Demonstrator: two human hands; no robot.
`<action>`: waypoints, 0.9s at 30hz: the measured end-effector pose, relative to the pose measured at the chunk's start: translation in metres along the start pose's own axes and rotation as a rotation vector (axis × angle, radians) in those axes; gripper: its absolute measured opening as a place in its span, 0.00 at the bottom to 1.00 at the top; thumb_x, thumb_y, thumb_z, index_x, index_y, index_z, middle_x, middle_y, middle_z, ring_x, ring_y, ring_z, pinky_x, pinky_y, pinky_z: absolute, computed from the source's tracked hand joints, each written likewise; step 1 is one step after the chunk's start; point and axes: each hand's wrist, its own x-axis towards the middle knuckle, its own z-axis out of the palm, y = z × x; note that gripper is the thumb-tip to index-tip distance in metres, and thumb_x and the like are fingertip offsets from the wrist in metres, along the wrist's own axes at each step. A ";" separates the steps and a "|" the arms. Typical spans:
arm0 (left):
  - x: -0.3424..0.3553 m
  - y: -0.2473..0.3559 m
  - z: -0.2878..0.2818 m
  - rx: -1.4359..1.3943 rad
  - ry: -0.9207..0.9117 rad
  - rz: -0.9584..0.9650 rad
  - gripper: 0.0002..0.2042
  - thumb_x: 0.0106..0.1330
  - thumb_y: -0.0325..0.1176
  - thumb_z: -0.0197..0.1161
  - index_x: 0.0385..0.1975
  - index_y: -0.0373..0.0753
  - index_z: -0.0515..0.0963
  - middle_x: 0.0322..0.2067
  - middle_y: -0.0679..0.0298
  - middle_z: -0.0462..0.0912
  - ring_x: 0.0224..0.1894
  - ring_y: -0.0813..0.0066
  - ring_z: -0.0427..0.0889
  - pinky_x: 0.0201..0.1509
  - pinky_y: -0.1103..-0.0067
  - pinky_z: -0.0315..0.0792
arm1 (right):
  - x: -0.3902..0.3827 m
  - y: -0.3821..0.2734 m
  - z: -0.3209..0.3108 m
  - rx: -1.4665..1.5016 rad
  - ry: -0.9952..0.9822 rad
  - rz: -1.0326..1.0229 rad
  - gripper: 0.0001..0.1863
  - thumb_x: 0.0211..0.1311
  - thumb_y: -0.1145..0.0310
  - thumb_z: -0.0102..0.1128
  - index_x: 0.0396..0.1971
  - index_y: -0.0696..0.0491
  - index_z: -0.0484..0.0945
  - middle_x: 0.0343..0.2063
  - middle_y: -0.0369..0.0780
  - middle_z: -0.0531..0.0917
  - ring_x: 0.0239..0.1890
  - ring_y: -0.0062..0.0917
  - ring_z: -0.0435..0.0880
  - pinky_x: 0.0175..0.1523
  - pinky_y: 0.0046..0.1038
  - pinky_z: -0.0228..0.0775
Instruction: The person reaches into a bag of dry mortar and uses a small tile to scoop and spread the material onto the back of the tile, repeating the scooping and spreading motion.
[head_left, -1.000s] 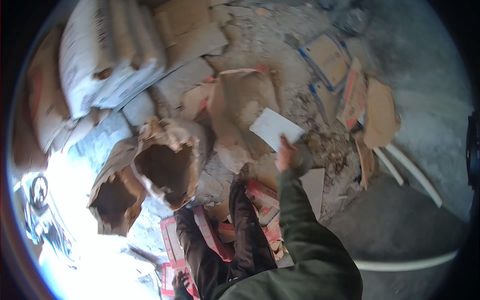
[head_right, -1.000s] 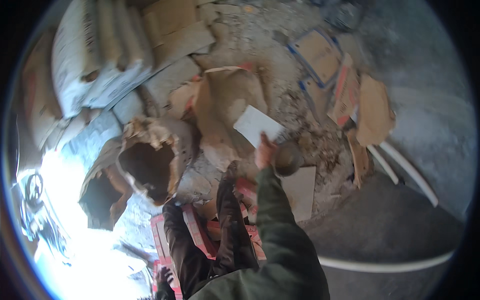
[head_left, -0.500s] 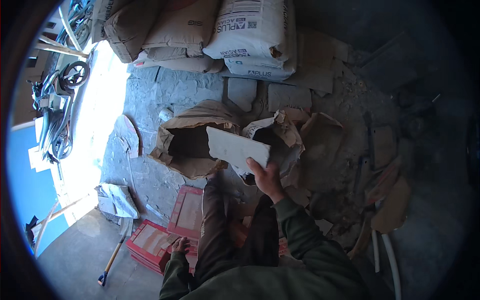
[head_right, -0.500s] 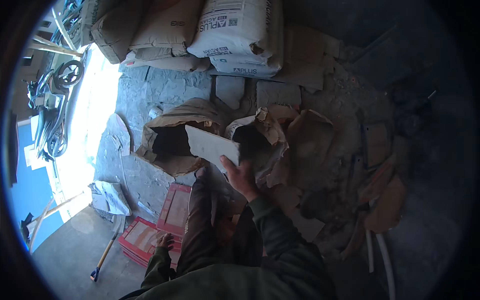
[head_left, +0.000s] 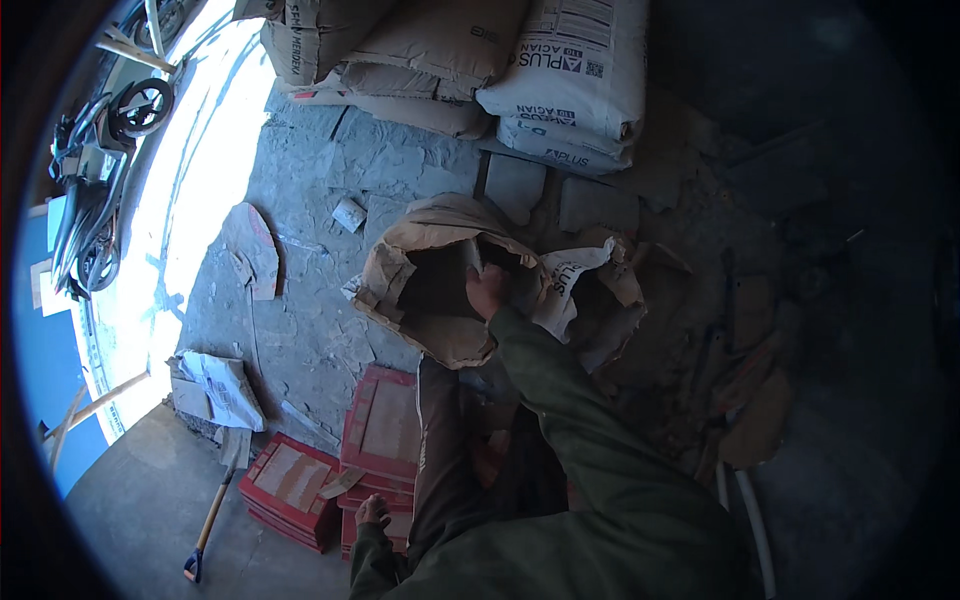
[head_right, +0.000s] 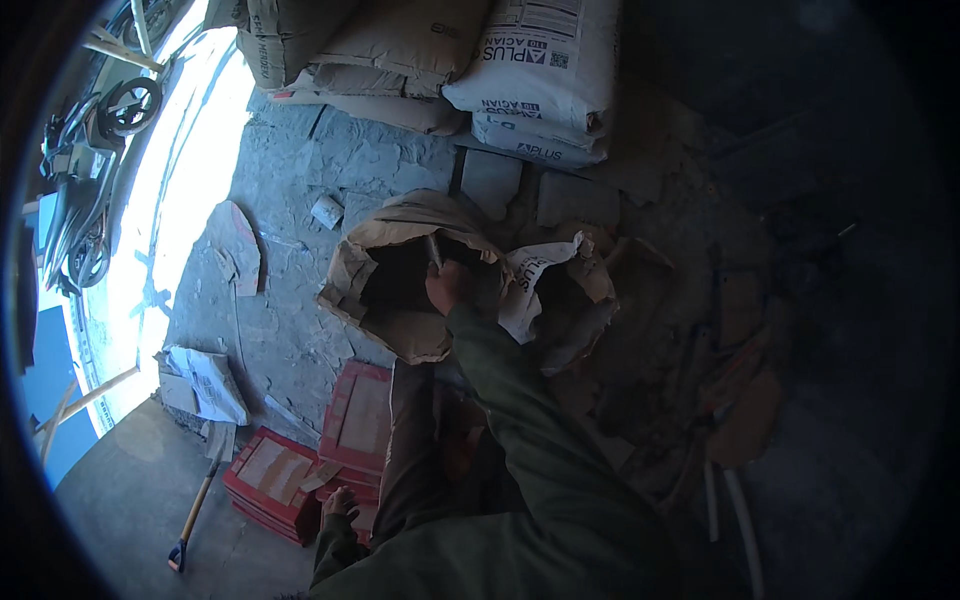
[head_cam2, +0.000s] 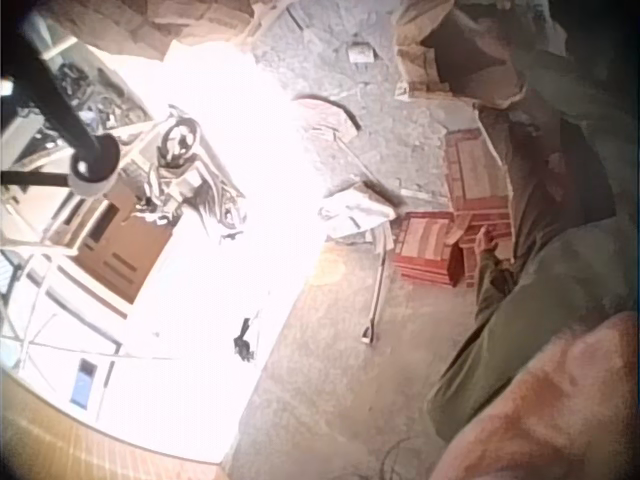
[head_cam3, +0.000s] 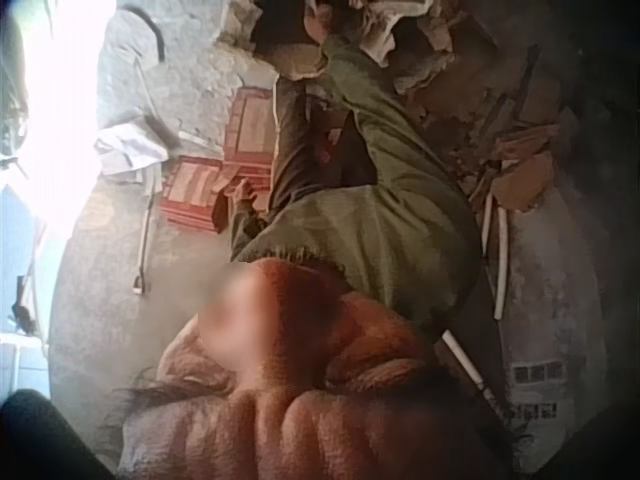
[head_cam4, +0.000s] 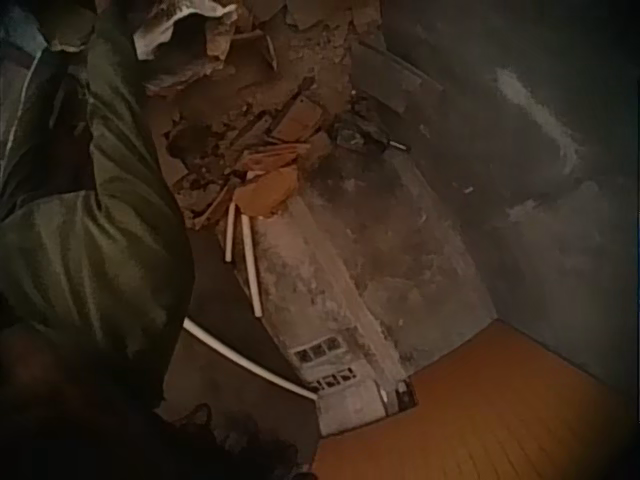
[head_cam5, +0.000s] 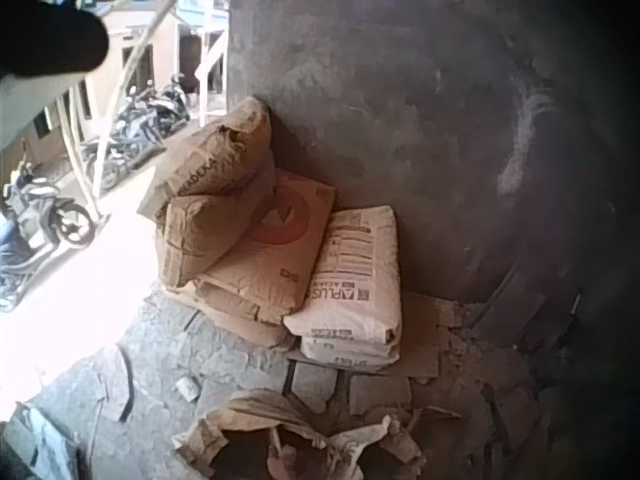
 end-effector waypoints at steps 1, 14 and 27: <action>0.004 0.001 -0.001 -0.024 0.002 0.008 0.18 0.60 0.50 0.57 0.44 0.45 0.74 0.36 0.67 0.80 0.30 0.74 0.77 0.27 0.75 0.70 | -0.006 0.000 0.004 0.076 0.009 0.043 0.20 0.53 0.58 0.55 0.27 0.64 0.76 0.25 0.56 0.78 0.33 0.50 0.78 0.38 0.42 0.69; 0.049 0.069 -0.016 0.060 -0.095 0.115 0.19 0.61 0.49 0.56 0.43 0.42 0.75 0.36 0.64 0.79 0.29 0.73 0.77 0.25 0.76 0.70 | -0.019 0.007 0.027 0.551 -0.004 0.245 0.20 0.46 0.58 0.64 0.12 0.61 0.72 0.12 0.37 0.71 0.18 0.22 0.68 0.26 0.32 0.60; 0.076 0.157 -0.057 0.244 -0.113 0.199 0.23 0.60 0.52 0.55 0.48 0.43 0.72 0.43 0.63 0.79 0.36 0.70 0.78 0.33 0.72 0.69 | -0.020 0.012 -0.017 1.326 -0.318 0.244 0.19 0.50 0.68 0.62 0.43 0.59 0.74 0.39 0.39 0.79 0.42 0.26 0.78 0.49 0.30 0.67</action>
